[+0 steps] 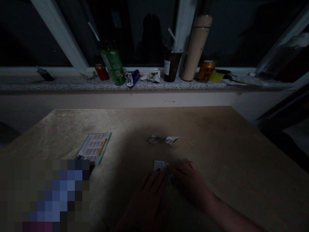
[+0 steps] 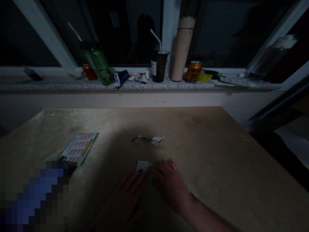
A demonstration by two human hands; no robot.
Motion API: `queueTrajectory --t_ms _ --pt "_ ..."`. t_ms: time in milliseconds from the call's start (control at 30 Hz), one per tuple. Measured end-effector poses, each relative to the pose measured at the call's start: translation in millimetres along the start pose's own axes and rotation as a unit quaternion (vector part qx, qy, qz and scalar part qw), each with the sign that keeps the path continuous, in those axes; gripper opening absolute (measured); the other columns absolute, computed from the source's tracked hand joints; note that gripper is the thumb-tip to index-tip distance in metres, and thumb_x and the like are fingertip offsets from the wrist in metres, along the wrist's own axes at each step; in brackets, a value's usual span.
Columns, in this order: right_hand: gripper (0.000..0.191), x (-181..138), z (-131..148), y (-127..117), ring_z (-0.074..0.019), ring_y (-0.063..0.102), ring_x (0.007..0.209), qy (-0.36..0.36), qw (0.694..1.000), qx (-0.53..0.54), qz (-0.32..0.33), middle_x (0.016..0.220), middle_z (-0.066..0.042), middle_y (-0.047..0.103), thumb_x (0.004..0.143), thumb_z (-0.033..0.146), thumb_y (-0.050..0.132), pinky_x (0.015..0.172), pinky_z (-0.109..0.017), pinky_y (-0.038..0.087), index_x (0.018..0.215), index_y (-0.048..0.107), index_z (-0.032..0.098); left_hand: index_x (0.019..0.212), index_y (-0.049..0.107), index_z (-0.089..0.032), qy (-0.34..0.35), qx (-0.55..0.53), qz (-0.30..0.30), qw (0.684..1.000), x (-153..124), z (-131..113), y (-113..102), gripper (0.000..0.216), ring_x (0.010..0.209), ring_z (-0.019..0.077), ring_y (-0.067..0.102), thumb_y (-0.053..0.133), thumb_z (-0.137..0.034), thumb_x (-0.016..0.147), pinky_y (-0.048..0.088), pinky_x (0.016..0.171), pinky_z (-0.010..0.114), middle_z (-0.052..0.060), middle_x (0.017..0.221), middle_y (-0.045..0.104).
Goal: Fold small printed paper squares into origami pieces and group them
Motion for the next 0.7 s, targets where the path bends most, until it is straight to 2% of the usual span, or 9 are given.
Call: queueTrajectory --t_ms 67,133,267,367,500,600,700 --pt "0.036 2 -3 -5 -0.023 0.056 0.084 0.013 1.0 0.021 -0.004 0.092 -0.008 0.064 0.08 0.009 0.056 0.073 -0.038 0.044 0.115 0.058 0.021 0.144 0.018 -0.018 0.011 -0.01 0.004 1.0 1 0 0 0.068 0.132 0.0238 0.028 0.049 -0.032 0.084 0.021 0.109 0.04 0.004 0.147 0.028" --pt "0.036 4 -4 -11 -0.024 0.055 0.098 0.011 0.999 0.049 -0.017 0.107 -0.009 0.063 0.083 0.011 0.052 0.083 -0.043 0.044 0.118 0.056 0.022 0.144 0.018 -0.018 0.016 -0.014 0.006 1.0 1 0 -1 0.069 0.133 0.0239 0.027 0.049 -0.034 0.084 0.018 0.11 0.041 0.005 0.147 0.028" --pt "0.048 7 3 -9 -0.023 0.044 0.122 -0.027 0.997 0.07 0.025 0.13 -0.005 0.053 0.087 0.013 0.045 0.104 -0.053 0.029 0.133 0.04 0.024 0.144 0.015 -0.017 0.016 -0.013 0.006 1.0 1 -2 -3 0.07 0.135 0.024 0.022 0.049 -0.031 0.084 0.013 0.111 0.044 0.006 0.148 0.025" --pt "0.049 6 7 -5 -0.0234 0.039 0.127 -0.036 0.997 0.052 0.051 0.134 -0.003 0.049 0.088 0.016 0.045 0.107 -0.057 0.022 0.135 0.037 0.026 0.144 0.016 -0.016 0.015 -0.007 0.019 1.0 1 -1 -3 0.071 0.136 0.0246 0.018 0.05 -0.033 0.084 0.014 0.111 0.044 0.007 0.149 0.022" --pt "0.045 6 10 -5 -0.0253 0.039 0.127 -0.032 0.999 0.022 0.034 0.133 -0.002 0.05 0.088 0.02 0.049 0.107 -0.059 0.02 0.132 0.042 0.028 0.144 0.013 -0.015 0.01 0.007 0.029 1.0 2 2 1 0.077 0.137 0.0263 0.014 0.052 -0.039 0.082 0.014 0.11 0.047 0.011 0.149 0.019" --pt "0.043 6 11 -7 -0.0254 0.039 0.127 -0.031 0.999 0.015 0.027 0.132 -0.002 0.052 0.088 0.022 0.05 0.107 -0.059 0.019 0.13 0.045 0.026 0.145 0.012 -0.014 0.007 0.015 0.014 1.0 1 6 2 0.078 0.137 0.0278 0.013 0.053 -0.038 0.082 0.014 0.11 0.047 0.012 0.15 0.015" --pt "0.041 7 10 -9 -0.0255 0.04 0.126 -0.028 0.999 0.018 0.027 0.13 -0.003 0.053 0.087 0.022 0.051 0.108 -0.059 0.019 0.128 0.048 0.024 0.144 0.016 -0.016 -0.031 0.028 -0.024 0.999 -1 16 -2 0.071 0.136 0.0308 0.014 0.049 -0.037 0.086 0.019 0.108 0.049 0.012 0.151 0.014"
Point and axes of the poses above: each hand's wrist, its own x-axis towards the middle knuckle, its own y-axis out of the palm, z = x × y, the point moved 8 cm from there along x, towards the middle knuckle
